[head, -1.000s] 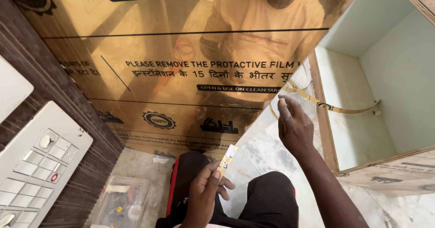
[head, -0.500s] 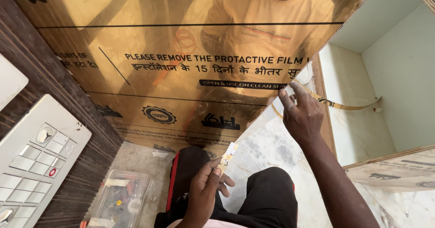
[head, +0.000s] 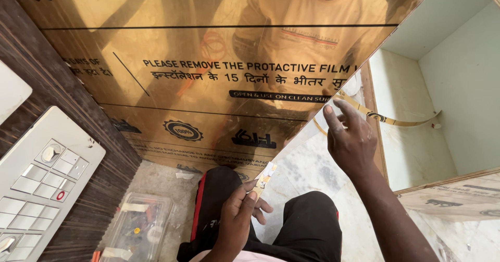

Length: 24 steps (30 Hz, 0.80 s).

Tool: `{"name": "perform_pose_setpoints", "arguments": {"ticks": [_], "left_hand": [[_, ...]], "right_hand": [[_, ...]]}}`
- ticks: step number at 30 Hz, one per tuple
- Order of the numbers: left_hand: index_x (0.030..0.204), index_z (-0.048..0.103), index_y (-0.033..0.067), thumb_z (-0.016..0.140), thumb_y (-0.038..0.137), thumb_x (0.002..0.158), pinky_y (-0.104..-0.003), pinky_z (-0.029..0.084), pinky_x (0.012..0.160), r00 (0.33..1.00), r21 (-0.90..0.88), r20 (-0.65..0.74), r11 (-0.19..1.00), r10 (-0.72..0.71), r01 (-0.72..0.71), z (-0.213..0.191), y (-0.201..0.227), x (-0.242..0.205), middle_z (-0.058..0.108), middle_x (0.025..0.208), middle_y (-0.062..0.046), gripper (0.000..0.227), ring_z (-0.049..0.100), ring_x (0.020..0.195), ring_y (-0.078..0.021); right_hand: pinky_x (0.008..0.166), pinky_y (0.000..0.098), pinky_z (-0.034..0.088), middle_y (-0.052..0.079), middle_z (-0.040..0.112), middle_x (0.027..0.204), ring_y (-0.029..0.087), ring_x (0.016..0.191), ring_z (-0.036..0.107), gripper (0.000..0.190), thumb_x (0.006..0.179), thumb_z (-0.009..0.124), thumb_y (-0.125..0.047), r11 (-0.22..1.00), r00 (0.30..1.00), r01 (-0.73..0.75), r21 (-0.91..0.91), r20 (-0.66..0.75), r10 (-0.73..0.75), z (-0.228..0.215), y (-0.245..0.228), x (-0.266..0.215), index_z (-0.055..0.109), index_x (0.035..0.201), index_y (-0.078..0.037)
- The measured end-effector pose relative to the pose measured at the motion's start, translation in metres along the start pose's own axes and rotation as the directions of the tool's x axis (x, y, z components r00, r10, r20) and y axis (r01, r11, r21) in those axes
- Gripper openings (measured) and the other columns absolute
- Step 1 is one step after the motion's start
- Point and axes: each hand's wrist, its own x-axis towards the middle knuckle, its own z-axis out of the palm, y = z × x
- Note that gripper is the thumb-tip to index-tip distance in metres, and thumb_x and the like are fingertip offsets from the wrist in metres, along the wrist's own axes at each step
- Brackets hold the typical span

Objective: The person uses a utility knife to carefully peel off a protective film from a large acrylic panel. They then move to a shelving unit and continue removing protective film from the edges of the shelves.

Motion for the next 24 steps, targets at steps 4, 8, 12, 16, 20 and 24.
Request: {"name": "perform_pose_setpoints", "arguments": {"ticks": [4,8,12,16,20,24], "left_hand": [[0.136,0.055,-0.0054,0.048,0.028,0.104,-0.026,0.054,0.059,1.0,0.015,-0.001,1.0,0.004,-0.004,0.0,0.0,-0.001,0.076,0.079,-0.015,0.047,0.064,0.058,-0.0126],[0.137,0.056,-0.0051,0.047,0.029,0.104,-0.026,0.054,0.059,1.0,0.012,-0.004,1.0,0.012,-0.012,-0.002,0.001,0.0,0.076,0.079,-0.014,0.048,0.064,0.059,-0.0123],[0.137,0.055,-0.0055,0.048,0.028,0.105,-0.025,0.054,0.06,1.0,0.011,0.008,1.0,0.029,-0.029,-0.002,-0.001,0.004,0.076,0.08,-0.015,0.047,0.064,0.06,-0.0123],[0.136,0.055,-0.0061,0.048,0.028,0.105,-0.026,0.054,0.06,0.999,-0.006,0.012,0.999,0.042,-0.042,-0.003,-0.004,0.005,0.076,0.08,-0.015,0.047,0.065,0.06,-0.0126],[0.137,0.055,-0.0053,0.048,0.028,0.104,-0.026,0.054,0.06,1.0,0.018,0.001,1.0,0.022,-0.023,-0.004,-0.001,0.005,0.076,0.08,-0.014,0.047,0.065,0.059,-0.0125],[0.137,0.056,-0.0054,0.048,0.028,0.105,-0.026,0.054,0.06,0.999,0.022,0.012,0.999,0.047,-0.047,-0.005,0.004,0.003,0.076,0.08,-0.014,0.047,0.064,0.059,-0.0124]], "right_hand": [[0.073,0.0366,0.053,0.008,0.067,0.129,0.02,0.091,0.07,0.055,0.094,0.067,0.0,0.993,0.998,0.048,-0.105,0.05,-0.043,-0.002,-0.001,0.01,0.058,0.143,-0.024],[0.07,0.036,0.05,0.005,0.07,0.119,0.02,0.085,0.067,0.055,0.095,0.067,-0.001,0.977,0.994,0.102,-0.185,0.066,-0.091,-0.005,-0.001,0.01,0.062,0.144,-0.024],[0.068,0.035,0.048,0.003,0.07,0.112,0.019,0.082,0.065,0.056,0.094,0.066,-0.004,0.954,0.987,0.141,-0.265,0.106,-0.117,-0.008,-0.001,0.007,0.064,0.145,-0.026],[0.066,0.0342,0.046,0.002,0.071,0.11,0.018,0.079,0.064,0.056,0.092,0.065,-0.004,0.943,0.983,0.166,-0.29,0.126,-0.134,-0.008,-0.001,0.005,0.065,0.144,-0.025],[0.064,0.0325,0.046,0.001,0.072,0.107,0.017,0.075,0.062,0.059,0.091,0.065,-0.003,0.934,0.977,0.187,-0.304,0.154,-0.145,-0.007,-0.003,0.0,0.065,0.145,-0.027],[0.063,0.031,0.045,-0.001,0.072,0.104,0.015,0.072,0.061,0.062,0.09,0.065,-0.003,0.932,0.976,0.191,-0.309,0.164,-0.145,-0.005,-0.005,-0.005,0.064,0.146,-0.03]]}}
